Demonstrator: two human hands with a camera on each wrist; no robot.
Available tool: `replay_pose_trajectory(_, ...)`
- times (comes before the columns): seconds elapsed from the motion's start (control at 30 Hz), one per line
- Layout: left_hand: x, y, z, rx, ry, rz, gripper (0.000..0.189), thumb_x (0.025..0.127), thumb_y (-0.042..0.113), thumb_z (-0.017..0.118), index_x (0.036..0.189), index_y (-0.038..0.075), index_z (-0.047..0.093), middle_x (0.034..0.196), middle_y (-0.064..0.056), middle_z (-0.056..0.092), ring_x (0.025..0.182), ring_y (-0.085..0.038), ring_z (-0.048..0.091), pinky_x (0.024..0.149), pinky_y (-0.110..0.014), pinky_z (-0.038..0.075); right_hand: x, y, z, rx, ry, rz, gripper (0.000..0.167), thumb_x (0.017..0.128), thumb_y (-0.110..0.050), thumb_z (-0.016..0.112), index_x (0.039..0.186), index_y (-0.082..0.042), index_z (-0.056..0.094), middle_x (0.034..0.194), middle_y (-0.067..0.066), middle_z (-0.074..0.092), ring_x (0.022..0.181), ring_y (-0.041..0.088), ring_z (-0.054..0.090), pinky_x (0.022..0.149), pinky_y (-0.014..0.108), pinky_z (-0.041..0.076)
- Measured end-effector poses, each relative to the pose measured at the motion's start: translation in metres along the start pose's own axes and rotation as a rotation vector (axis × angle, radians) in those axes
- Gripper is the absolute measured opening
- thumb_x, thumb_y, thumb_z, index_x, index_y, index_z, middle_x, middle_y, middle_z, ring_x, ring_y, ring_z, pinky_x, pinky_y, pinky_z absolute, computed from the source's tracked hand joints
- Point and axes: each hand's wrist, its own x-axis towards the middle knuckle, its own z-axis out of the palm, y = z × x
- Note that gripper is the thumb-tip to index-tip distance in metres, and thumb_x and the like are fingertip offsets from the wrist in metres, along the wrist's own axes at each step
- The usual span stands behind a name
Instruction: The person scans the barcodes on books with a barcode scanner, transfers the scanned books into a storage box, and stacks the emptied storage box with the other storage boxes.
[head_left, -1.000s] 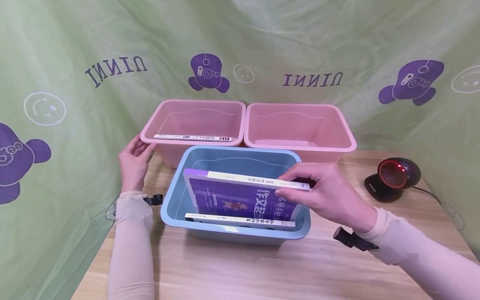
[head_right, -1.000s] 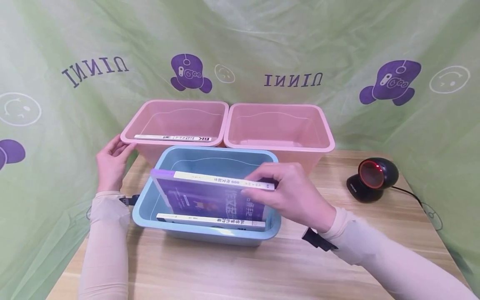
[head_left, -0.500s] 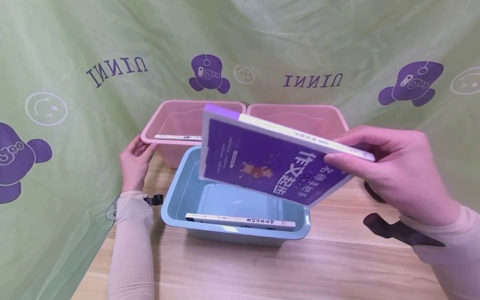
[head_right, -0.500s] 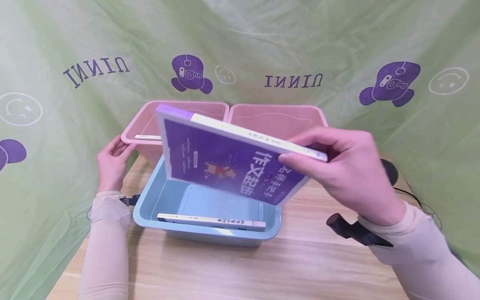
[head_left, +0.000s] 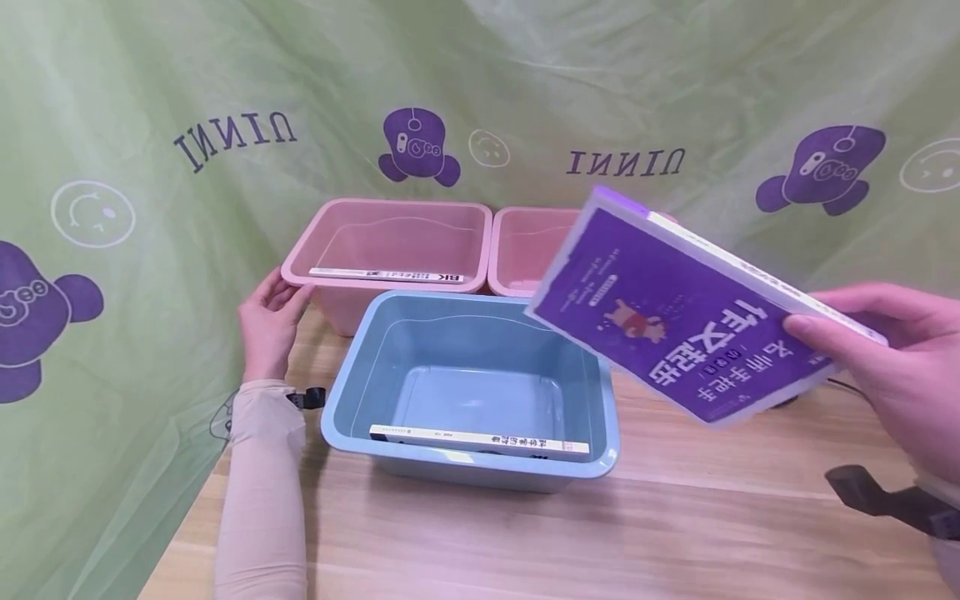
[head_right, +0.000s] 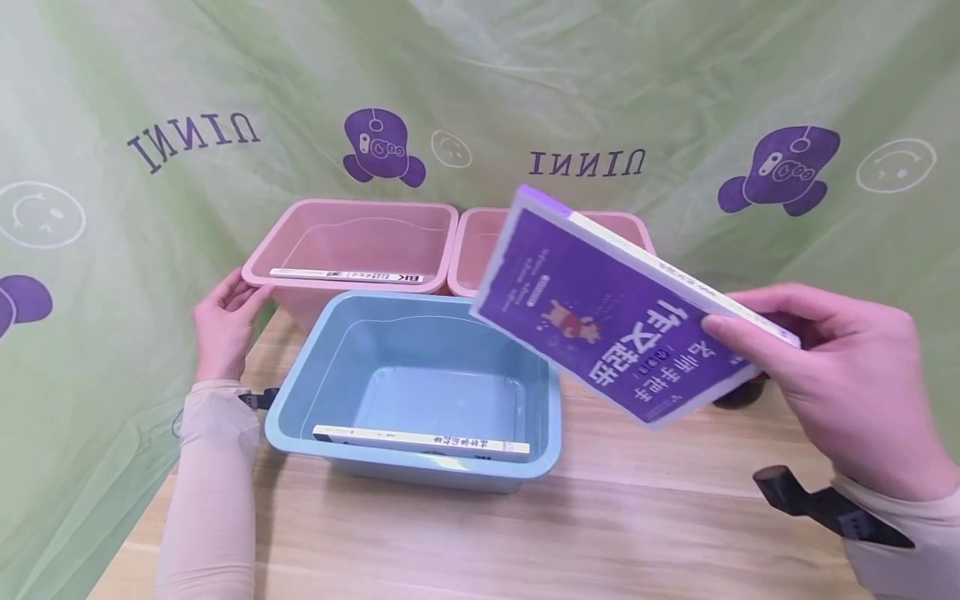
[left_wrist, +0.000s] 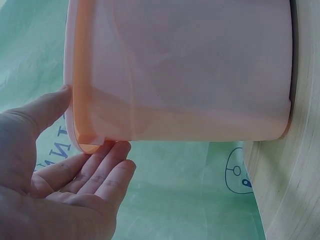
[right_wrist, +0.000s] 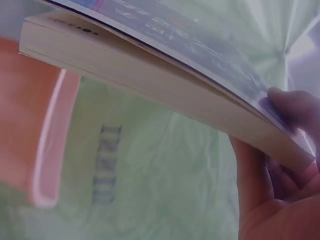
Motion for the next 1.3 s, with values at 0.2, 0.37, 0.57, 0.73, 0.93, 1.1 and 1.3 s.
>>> replay_pose_trajectory(0.2,0.0,-0.002,-0.002,-0.008,0.001,-0.01,0.074,0.097,0.019,0.091,0.164,0.017,0.058,0.157,-0.011,0.067,0.136,-0.017,0.066,0.093,-0.006,0.06,-0.021,0.032,-0.04,0.079,0.068,0.059,0.039,0.099,0.025,0.063,0.111,-0.004,0.086,0.091,0.001,0.088,0.071,0.009,0.082,0.06,0.015,0.061)
replay_pose_trajectory(0.37,-0.001,-0.002,-0.004,-0.02,0.006,-0.013,0.075,0.096,0.019,0.091,0.163,0.017,0.059,0.151,-0.007,0.07,0.135,-0.016,0.067,0.094,-0.006,0.06,-0.038,0.05,-0.063,0.022,0.139,0.116,0.044,0.1,0.021,0.062,0.106,-0.015,0.087,0.087,-0.006,0.087,0.067,0.004,0.08,0.062,0.011,0.059)
replay_pose_trajectory(0.57,-0.001,-0.001,-0.006,-0.021,0.025,0.004,0.075,0.096,0.018,0.091,0.163,0.016,0.059,0.148,-0.007,0.071,0.13,-0.014,0.068,0.093,-0.006,0.06,-0.056,0.067,-0.078,-0.09,0.135,0.154,0.044,0.101,0.019,0.065,0.108,-0.019,0.087,0.086,-0.01,0.086,0.067,0.002,0.078,0.07,0.007,0.055)
replay_pose_trajectory(0.73,0.0,-0.002,-0.005,-0.013,0.018,-0.007,0.074,0.096,0.018,0.091,0.163,0.017,0.059,0.157,-0.011,0.068,0.132,-0.014,0.067,0.095,-0.006,0.06,-0.074,0.083,-0.082,-0.027,0.14,0.217,0.041,0.102,0.019,0.064,0.108,-0.014,0.087,0.085,-0.007,0.086,0.068,0.005,0.078,0.081,0.007,0.043)
replay_pose_trajectory(0.93,0.0,0.0,-0.001,0.004,-0.001,-0.017,0.074,0.098,0.021,0.089,0.165,0.019,0.057,0.165,-0.012,0.062,0.141,-0.016,0.066,0.1,-0.007,0.06,-0.092,0.092,-0.083,-0.1,0.127,0.354,0.035,0.107,0.01,0.065,0.108,-0.017,0.087,0.082,-0.009,0.085,0.07,0.007,0.077,0.084,0.009,0.037)
replay_pose_trajectory(1.1,-0.001,0.002,0.001,-0.003,0.001,-0.007,0.072,0.099,0.019,0.088,0.164,0.018,0.057,0.165,-0.013,0.063,0.14,-0.016,0.066,0.098,-0.006,0.059,-0.1,0.095,-0.082,-0.114,0.139,0.417,0.034,0.108,0.006,0.067,0.107,-0.021,0.087,0.083,-0.011,0.085,0.071,0.007,0.077,0.084,0.006,0.038)
replay_pose_trajectory(1.3,-0.002,0.003,0.001,-0.004,0.008,-0.004,0.071,0.098,0.019,0.089,0.163,0.018,0.059,0.162,-0.013,0.065,0.136,-0.015,0.067,0.097,-0.006,0.059,-0.102,0.095,-0.084,-0.135,0.142,0.464,0.035,0.11,0.002,0.067,0.106,-0.026,0.087,0.082,-0.013,0.085,0.071,0.006,0.077,0.08,0.004,0.038)
